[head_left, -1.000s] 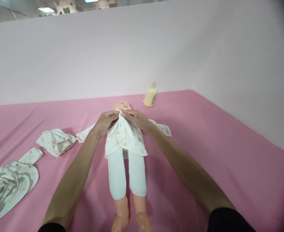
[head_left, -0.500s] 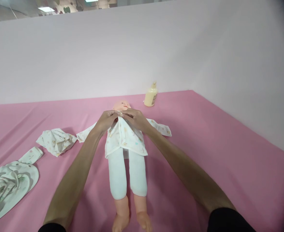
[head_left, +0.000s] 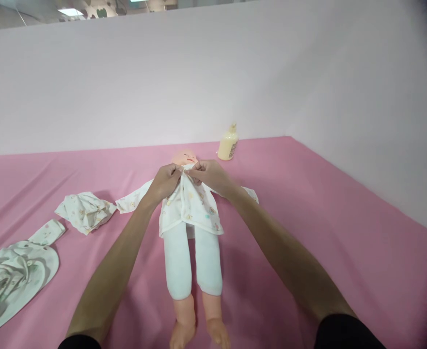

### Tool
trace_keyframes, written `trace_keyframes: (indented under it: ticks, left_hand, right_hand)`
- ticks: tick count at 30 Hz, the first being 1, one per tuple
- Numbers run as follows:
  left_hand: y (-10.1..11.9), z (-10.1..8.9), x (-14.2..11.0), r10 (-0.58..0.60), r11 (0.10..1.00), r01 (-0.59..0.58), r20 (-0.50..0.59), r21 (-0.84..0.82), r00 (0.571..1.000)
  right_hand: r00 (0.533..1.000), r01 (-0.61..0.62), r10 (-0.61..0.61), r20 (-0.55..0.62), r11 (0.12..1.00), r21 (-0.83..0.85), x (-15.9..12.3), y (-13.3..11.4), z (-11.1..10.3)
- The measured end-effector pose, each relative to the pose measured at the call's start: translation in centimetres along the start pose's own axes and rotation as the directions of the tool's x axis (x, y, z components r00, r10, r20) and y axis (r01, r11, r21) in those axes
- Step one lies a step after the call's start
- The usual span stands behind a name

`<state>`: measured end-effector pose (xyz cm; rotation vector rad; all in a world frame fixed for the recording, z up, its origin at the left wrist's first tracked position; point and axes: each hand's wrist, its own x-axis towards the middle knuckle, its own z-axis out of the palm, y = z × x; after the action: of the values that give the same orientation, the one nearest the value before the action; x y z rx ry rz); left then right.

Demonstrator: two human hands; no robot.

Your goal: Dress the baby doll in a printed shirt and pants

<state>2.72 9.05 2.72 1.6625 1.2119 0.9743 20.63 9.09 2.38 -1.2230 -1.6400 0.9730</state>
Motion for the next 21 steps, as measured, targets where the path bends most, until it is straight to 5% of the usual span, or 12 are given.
trace_keyframes:
  ticks: [8,16,21]
  left_hand:
    - [-0.1,0.4,0.0,0.096,0.989,-0.085,-0.09,0.12,0.991]
    - [-0.4,0.4,0.0,0.057,0.997,-0.051,-0.108,0.054,0.993]
    - [1.0,0.4,-0.7,0.06,0.98,-0.027,-0.159,0.199,0.986]
  right_hand:
    - [0.99,-0.14,0.13,0.062,0.968,0.209,0.1,-0.4,0.6]
    - [0.997,-0.067,0.072,-0.007,0.963,0.262,0.7,1.0,1.4]
    - [1.0,-0.007,0.014,-0.027,0.97,0.243,0.9,1.5,1.8]
